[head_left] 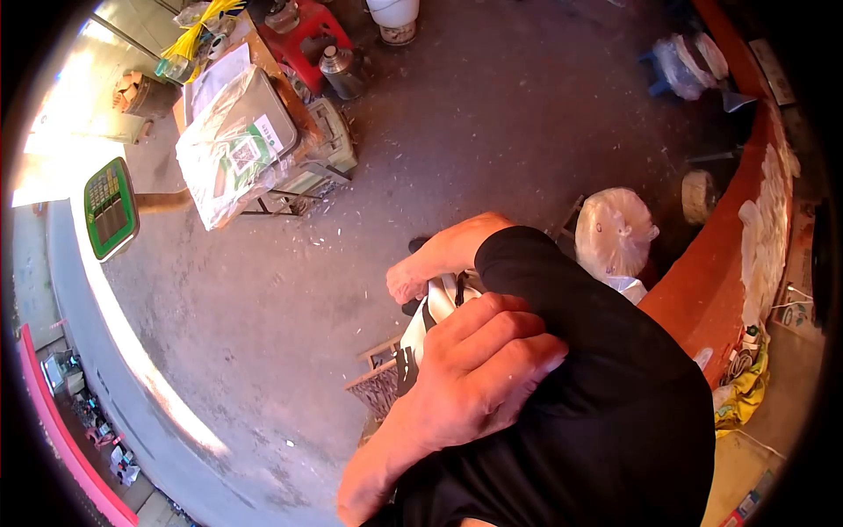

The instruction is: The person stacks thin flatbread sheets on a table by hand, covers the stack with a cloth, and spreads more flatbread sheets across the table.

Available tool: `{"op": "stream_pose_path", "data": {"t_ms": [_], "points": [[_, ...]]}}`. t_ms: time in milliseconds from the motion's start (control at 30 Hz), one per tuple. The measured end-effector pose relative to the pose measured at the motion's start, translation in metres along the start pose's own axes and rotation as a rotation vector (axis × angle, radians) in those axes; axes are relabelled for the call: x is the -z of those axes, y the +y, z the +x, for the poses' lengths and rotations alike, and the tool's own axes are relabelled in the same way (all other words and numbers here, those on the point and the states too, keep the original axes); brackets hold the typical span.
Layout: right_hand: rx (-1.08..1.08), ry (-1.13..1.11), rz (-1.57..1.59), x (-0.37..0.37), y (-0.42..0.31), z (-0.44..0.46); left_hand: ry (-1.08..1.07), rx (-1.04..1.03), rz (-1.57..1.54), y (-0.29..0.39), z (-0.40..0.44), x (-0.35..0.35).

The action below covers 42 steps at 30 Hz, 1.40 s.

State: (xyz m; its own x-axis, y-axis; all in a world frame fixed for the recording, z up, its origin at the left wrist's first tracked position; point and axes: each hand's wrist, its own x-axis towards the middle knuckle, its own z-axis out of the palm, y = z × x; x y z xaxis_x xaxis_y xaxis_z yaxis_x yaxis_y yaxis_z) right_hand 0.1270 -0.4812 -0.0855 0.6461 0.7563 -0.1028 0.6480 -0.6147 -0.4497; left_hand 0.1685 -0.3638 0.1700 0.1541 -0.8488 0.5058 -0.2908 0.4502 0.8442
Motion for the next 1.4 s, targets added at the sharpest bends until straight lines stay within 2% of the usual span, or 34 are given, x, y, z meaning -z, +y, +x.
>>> {"op": "stream_pose_path", "data": {"t_ms": [133, 367, 467, 600, 633, 667, 700, 767, 833, 867, 933, 1000, 1033, 1067, 1100, 1133, 1200, 1233, 1300, 1333, 1367, 1400], "points": [[-0.018, 0.007, 0.012, -0.002, -0.001, -0.001, 0.053, 0.018, 0.031, 0.007, -0.018, 0.012], [-0.023, 0.005, 0.013, -0.004, -0.006, 0.000, -0.058, 0.032, -0.042, 0.007, -0.010, 0.011], [-0.047, -0.050, -0.013, -0.005, -0.006, -0.005, -0.038, 0.061, -0.323, 0.020, 0.021, 0.019], [-0.091, -0.124, 0.002, -0.007, -0.021, -0.012, -0.525, -0.167, -0.570, 0.026, 0.053, 0.001], [-0.094, -0.130, -0.012, -0.009, -0.020, -0.014, -0.529, -0.119, -0.421, 0.002, 0.049, -0.003], [-0.094, -0.130, -0.007, -0.011, -0.019, -0.014, -0.546, 0.174, -0.300, -0.019, 0.049, 0.007], [-0.099, -0.129, -0.018, -0.008, -0.017, -0.017, -0.548, 0.339, 0.189, -0.042, 0.032, 0.008], [-0.127, -0.140, -0.015, -0.009, -0.018, -0.021, -0.446, 0.187, 0.766, -0.037, 0.029, 0.014], [-0.136, -0.122, -0.017, -0.009, -0.023, -0.023, -0.301, 0.197, -0.092, 0.001, 0.056, 0.018], [-0.141, -0.126, -0.005, -0.012, -0.026, -0.024, -0.345, -0.097, -0.303, 0.010, 0.072, 0.010], [-0.139, -0.133, 0.012, -0.014, -0.031, -0.023, -0.536, -0.148, -0.438, 0.028, 0.069, -0.014], [-0.127, -0.146, 0.009, -0.018, -0.025, -0.018, -0.563, 0.059, -0.201, -0.007, 0.056, -0.014], [-0.133, -0.151, -0.008, -0.016, -0.018, -0.016, -0.530, 0.295, -0.034, -0.042, 0.036, -0.002], [-0.145, -0.162, -0.010, -0.017, -0.012, -0.011, -0.505, 0.615, 0.356, -0.057, 0.016, 0.013], [-0.158, -0.181, -0.006, -0.020, -0.005, -0.005, -0.495, 0.283, 1.106, -0.079, -0.021, 0.034], [-0.171, -0.203, -0.008, -0.020, 0.004, 0.002, -0.477, 0.227, 1.101, -0.093, -0.048, 0.056], [-0.215, -0.251, 0.002, -0.026, 0.023, 0.012, -0.383, 0.459, 0.704, -0.087, -0.100, 0.085], [-0.241, -0.275, 0.006, -0.026, 0.028, 0.008, -0.368, 0.525, 0.733, -0.096, -0.143, 0.094], [-0.313, -0.234, 0.010, -0.026, 0.024, -0.015, -0.535, 0.747, 0.804, -0.087, -0.202, 0.104], [-0.344, -0.166, 0.006, -0.027, 0.020, -0.030, -0.707, 1.051, 0.745, -0.081, -0.236, 0.105], [-0.348, -0.064, 0.002, -0.026, 0.007, -0.051, -0.737, 1.139, 0.643, -0.079, -0.247, 0.095], [-0.350, 0.038, -0.001, -0.026, -0.007, -0.072, -0.708, 1.140, 0.574, -0.076, -0.249, 0.082]]}}
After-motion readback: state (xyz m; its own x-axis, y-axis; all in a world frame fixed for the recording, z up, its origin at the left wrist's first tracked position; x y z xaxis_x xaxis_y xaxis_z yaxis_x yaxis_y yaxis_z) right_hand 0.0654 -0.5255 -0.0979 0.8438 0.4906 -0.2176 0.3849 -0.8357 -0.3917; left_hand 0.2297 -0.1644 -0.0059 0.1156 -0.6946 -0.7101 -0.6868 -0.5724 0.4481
